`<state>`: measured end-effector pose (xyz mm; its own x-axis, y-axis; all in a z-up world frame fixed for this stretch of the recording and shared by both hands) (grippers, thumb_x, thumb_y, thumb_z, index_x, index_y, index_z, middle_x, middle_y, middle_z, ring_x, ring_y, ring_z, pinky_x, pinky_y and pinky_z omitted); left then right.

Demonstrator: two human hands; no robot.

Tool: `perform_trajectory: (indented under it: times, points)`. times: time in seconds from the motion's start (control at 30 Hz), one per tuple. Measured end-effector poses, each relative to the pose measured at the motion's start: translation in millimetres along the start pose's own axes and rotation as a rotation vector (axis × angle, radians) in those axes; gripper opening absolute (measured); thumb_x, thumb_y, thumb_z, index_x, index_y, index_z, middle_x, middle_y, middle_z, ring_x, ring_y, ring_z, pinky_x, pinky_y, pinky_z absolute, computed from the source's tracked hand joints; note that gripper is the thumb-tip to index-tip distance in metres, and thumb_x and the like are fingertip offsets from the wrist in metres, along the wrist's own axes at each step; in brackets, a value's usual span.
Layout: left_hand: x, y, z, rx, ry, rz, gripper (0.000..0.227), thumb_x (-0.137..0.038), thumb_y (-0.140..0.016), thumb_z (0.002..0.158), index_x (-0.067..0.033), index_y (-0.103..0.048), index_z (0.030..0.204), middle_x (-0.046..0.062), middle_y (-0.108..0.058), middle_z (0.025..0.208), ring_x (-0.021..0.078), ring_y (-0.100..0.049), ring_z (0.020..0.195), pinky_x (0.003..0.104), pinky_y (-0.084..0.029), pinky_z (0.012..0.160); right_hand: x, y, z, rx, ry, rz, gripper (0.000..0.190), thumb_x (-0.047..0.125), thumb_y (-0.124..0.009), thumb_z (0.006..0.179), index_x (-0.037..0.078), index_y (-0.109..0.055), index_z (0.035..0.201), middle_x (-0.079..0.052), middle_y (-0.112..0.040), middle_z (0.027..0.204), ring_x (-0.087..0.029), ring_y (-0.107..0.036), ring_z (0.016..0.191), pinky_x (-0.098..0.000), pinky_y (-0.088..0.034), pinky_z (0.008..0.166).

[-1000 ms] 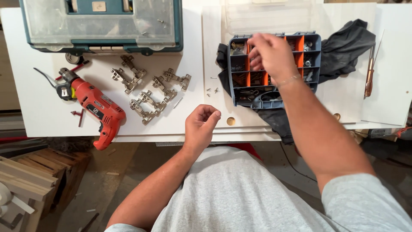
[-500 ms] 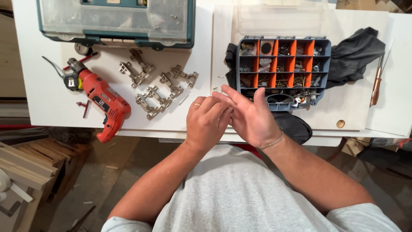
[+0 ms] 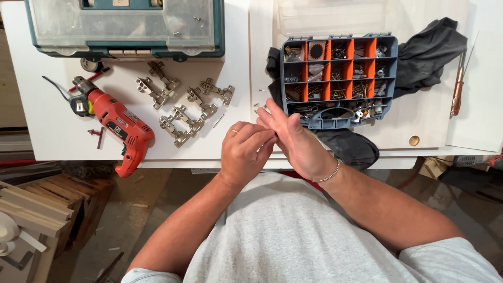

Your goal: Sorting small screws and hardware components in an organizer box

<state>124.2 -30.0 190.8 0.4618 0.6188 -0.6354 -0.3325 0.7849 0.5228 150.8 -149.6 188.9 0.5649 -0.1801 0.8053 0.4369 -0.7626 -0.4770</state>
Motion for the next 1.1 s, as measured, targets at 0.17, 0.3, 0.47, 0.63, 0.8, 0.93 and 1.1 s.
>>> perform_trajectory:
  times: [0.17,0.3,0.47,0.63,0.8,0.93,1.1]
  points:
    - [-3,-2,-4,-0.056,0.066,0.038,0.013,-0.009,-0.081,0.08,-0.0157,-0.072,0.089,-0.003,-0.064,0.078,0.0187,-0.065,0.07,0.03,-0.054,0.069,3,-5,1,0.003,-0.03,0.024,0.103,0.082,-0.02,0.093,0.013,-0.001,0.167,-0.021,-0.008,0.172,-0.041,0.0,0.157,-0.0708,0.015,0.112]
    - [1,-7,-8,-0.096,0.247,0.029,0.014,-0.006,-0.078,0.075,-0.016,-0.07,0.082,-0.006,-0.063,0.073,0.0165,-0.066,0.069,0.028,-0.054,0.066,3,-10,2,-0.035,0.019,0.034,0.099,0.077,-0.021,0.098,0.007,-0.001,0.165,-0.028,-0.001,0.17,-0.046,0.0,0.156,-0.0654,0.009,0.119]
    - [3,-2,-1,-0.017,0.618,-0.142,0.008,-0.007,-0.072,0.08,-0.013,-0.068,0.077,-0.001,-0.062,0.066,0.0186,-0.064,0.064,0.032,-0.053,0.065,-3,-12,7,-0.067,0.021,-0.042,0.098,0.075,-0.021,0.1,0.005,0.003,0.165,-0.031,0.006,0.169,-0.048,0.005,0.155,-0.0638,0.01,0.12]
    - [28,-26,-30,-0.011,1.187,-0.527,0.01,-0.011,-0.063,0.084,-0.0067,-0.072,0.083,0.001,-0.053,0.062,0.0118,-0.049,0.064,0.03,-0.045,0.062,-13,-11,10,-0.107,0.04,-0.153,0.101,0.075,-0.022,0.1,0.0,0.004,0.163,-0.034,0.006,0.167,-0.049,0.007,0.154,-0.0609,0.009,0.121]
    - [27,-21,-26,-0.071,1.031,-0.588,0.008,-0.005,-0.073,0.087,-0.0059,-0.08,0.092,0.007,-0.071,0.074,0.0084,-0.059,0.067,0.027,-0.052,0.066,-15,-4,11,-0.118,0.115,-0.168,0.089,0.066,-0.025,0.106,0.005,0.003,0.165,-0.03,0.002,0.169,-0.045,0.003,0.155,-0.0559,0.005,0.124]
    - [22,-12,-21,-0.099,0.77,-0.355,0.006,-0.007,-0.078,0.089,-0.0082,-0.08,0.095,0.007,-0.074,0.082,0.0188,-0.071,0.071,0.032,-0.056,0.07,-24,-1,13,-0.091,0.12,-0.127,0.086,0.064,-0.022,0.108,0.006,0.004,0.165,-0.028,0.0,0.17,-0.045,0.0,0.156,-0.0565,0.004,0.125]
    - [22,-14,-22,-0.031,0.703,-0.264,0.002,-0.008,-0.079,0.086,-0.0084,-0.077,0.088,0.004,-0.07,0.073,0.0183,-0.069,0.067,0.032,-0.056,0.068,-27,0,11,-0.095,0.102,-0.099,0.092,0.07,-0.022,0.104,0.008,0.007,0.165,-0.028,0.002,0.17,-0.048,0.001,0.155,-0.059,0.004,0.123]
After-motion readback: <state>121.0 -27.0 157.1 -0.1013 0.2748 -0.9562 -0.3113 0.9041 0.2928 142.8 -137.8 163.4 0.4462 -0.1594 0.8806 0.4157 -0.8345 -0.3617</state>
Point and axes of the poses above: each hand's wrist, its own z-axis towards the middle knuckle, its own y-axis out of the back of the hand, x = y × z, the point moved 5 cm from there along z, towards the middle knuckle
